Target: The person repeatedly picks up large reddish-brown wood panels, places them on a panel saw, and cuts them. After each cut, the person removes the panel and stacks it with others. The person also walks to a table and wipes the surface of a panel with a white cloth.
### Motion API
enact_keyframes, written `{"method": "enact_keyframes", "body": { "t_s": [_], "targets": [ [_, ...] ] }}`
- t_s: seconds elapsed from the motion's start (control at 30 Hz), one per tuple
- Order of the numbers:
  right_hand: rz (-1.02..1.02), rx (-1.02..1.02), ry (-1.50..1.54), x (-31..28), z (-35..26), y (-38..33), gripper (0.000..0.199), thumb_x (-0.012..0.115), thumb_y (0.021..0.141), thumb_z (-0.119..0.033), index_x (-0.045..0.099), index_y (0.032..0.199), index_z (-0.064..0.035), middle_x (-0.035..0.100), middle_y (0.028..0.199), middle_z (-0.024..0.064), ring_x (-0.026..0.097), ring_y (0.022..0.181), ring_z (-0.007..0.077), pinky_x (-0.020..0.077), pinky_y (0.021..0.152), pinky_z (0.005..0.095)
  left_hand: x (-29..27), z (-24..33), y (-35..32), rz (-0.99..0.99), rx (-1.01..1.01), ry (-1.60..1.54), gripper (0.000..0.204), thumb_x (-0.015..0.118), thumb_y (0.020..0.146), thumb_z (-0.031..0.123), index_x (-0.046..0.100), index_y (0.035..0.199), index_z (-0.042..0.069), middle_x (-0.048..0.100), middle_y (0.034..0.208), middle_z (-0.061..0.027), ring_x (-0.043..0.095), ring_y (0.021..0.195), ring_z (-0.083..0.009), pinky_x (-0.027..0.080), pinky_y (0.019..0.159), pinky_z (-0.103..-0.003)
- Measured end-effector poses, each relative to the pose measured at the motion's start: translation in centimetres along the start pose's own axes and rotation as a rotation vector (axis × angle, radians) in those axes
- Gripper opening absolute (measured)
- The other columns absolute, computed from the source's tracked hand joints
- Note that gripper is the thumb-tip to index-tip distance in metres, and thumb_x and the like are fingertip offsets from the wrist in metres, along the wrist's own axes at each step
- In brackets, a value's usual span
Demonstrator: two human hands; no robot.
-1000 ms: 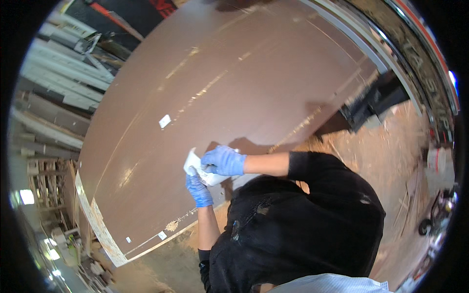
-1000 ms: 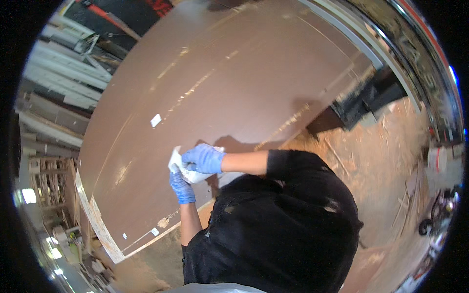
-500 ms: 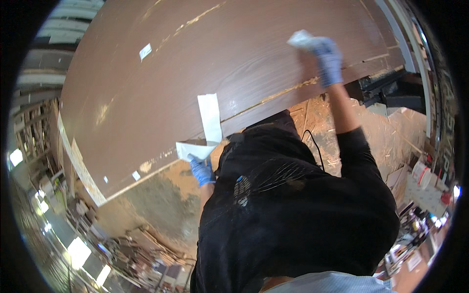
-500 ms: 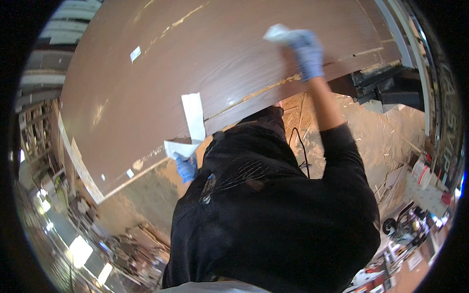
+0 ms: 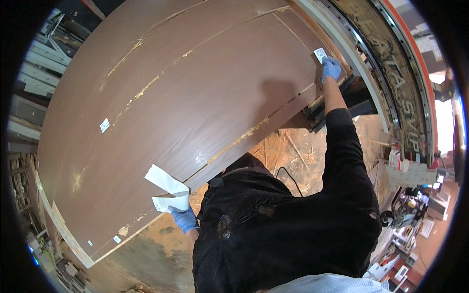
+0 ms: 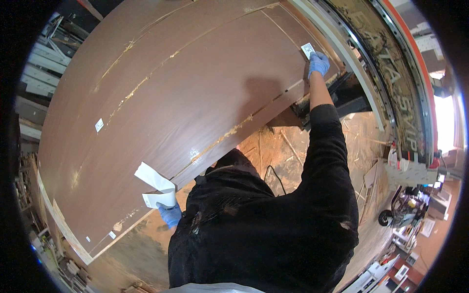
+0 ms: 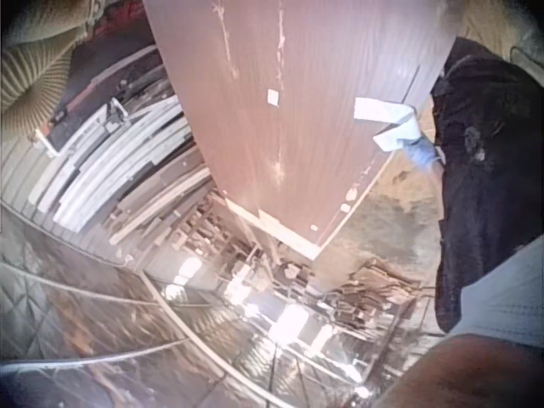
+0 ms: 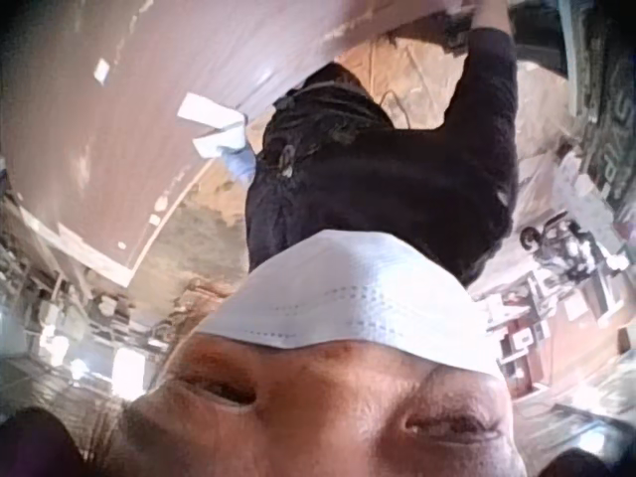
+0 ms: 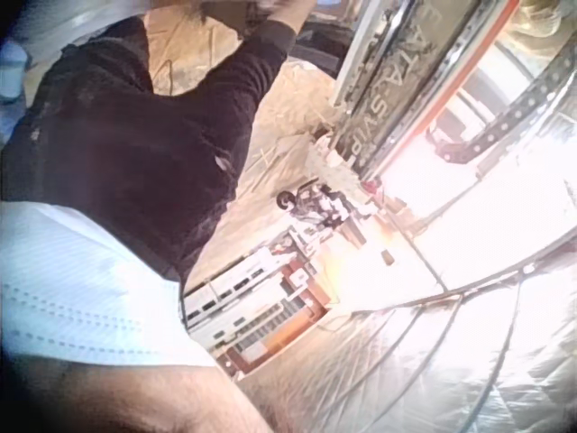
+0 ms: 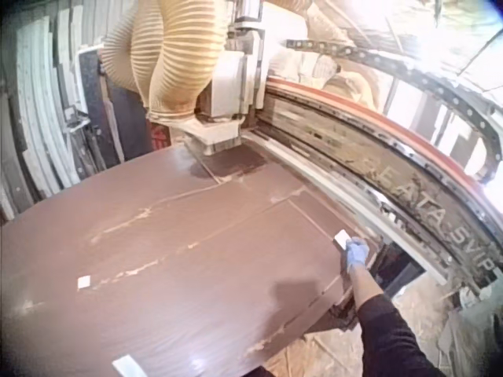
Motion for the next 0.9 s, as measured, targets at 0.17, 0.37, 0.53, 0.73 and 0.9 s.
{"method": "enact_keyframes", "body": {
  "t_s": [0.17, 0.37, 0.53, 0.73, 0.9],
  "targets": [
    [-0.051, -0.014, -0.274, 4.7, 3.2, 7.2, 0.028, 0.069, 0.067, -0.022, 0.069, 0.091, -0.0084, 0.068, 0.094, 0.0117, 0.063, 0.083, 0.0225, 0.0475, 0.079, 0.0335, 2.3, -0.9, -2.3, -0.082, 0.187, 0.439, 0.05, 0.046, 0.092, 0.039, 0.043, 0.127, 0.003, 0.053, 0.123, -0.01, 0.051, 0.112, -0.0241, 0.046, 0.091, -0.037],
    [-0.415, -0.145, -0.807, 8.4, 2.6, 9.0, 0.049, 0.066, 0.071, -0.046, 0.069, 0.089, -0.0008, 0.067, 0.087, 0.0163, 0.061, 0.082, 0.0283, 0.0459, 0.073, 0.0369, 2.0, -3.1, -2.6, -0.087, 0.015, -0.159, 0.053, 0.043, 0.091, 0.044, 0.043, 0.127, 0.005, 0.051, 0.122, -0.0119, 0.048, 0.111, -0.0275, 0.04, 0.094, -0.04],
    [-0.276, -0.39, -1.255, 8.5, 0.1, 9.1, 0.07, 0.055, 0.077, -0.056, 0.05, 0.126, -0.0064, 0.049, 0.131, 0.0158, 0.051, 0.114, 0.0309, 0.039, 0.095, 0.0421, 5.3, -4.6, -5.8, 0.085, 0.04, -0.155, 0.055, 0.053, 0.088, 0.044, 0.04, 0.129, 0.01, 0.051, 0.124, -0.0076, 0.048, 0.113, -0.0281, 0.041, 0.097, -0.045],
    [-0.601, -0.77, -1.18, 13.4, 4.4, 8.2, 0.068, 0.026, 0.091, -0.057, 0.031, 0.14, -0.0109, 0.036, 0.141, 0.0133, 0.034, 0.13, 0.03, 0.027, 0.106, 0.041, 7.8, -7.4, -5.7, 0.077, 0.046, -0.169, 0.047, 0.05, 0.09, 0.044, 0.046, 0.125, 0.011, 0.055, 0.119, -0.0057, 0.051, 0.11, -0.0235, 0.044, 0.091, -0.043],
    [-0.948, -0.8, -0.62, 9.5, 1.3, 4.3, 0.068, 0.034, 0.091, -0.054, 0.025, 0.142, -0.0105, 0.03, 0.145, 0.0138, 0.034, 0.13, 0.0295, 0.028, 0.105, 0.0356, 9.7, -7.2, -5.3, 0.183, 0.128, -0.164, 0.047, 0.054, 0.088, 0.046, 0.05, 0.12, 0.013, 0.058, 0.113, -0.0037, 0.054, 0.103, -0.0198, 0.042, 0.086, -0.036]
  ]
}}
Point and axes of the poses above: each hand's wrist, its own y-axis towards the middle knuckle, its own x-axis out of the palm, z = x × y, the point moved 7 cm from there along y, towards the middle knuckle
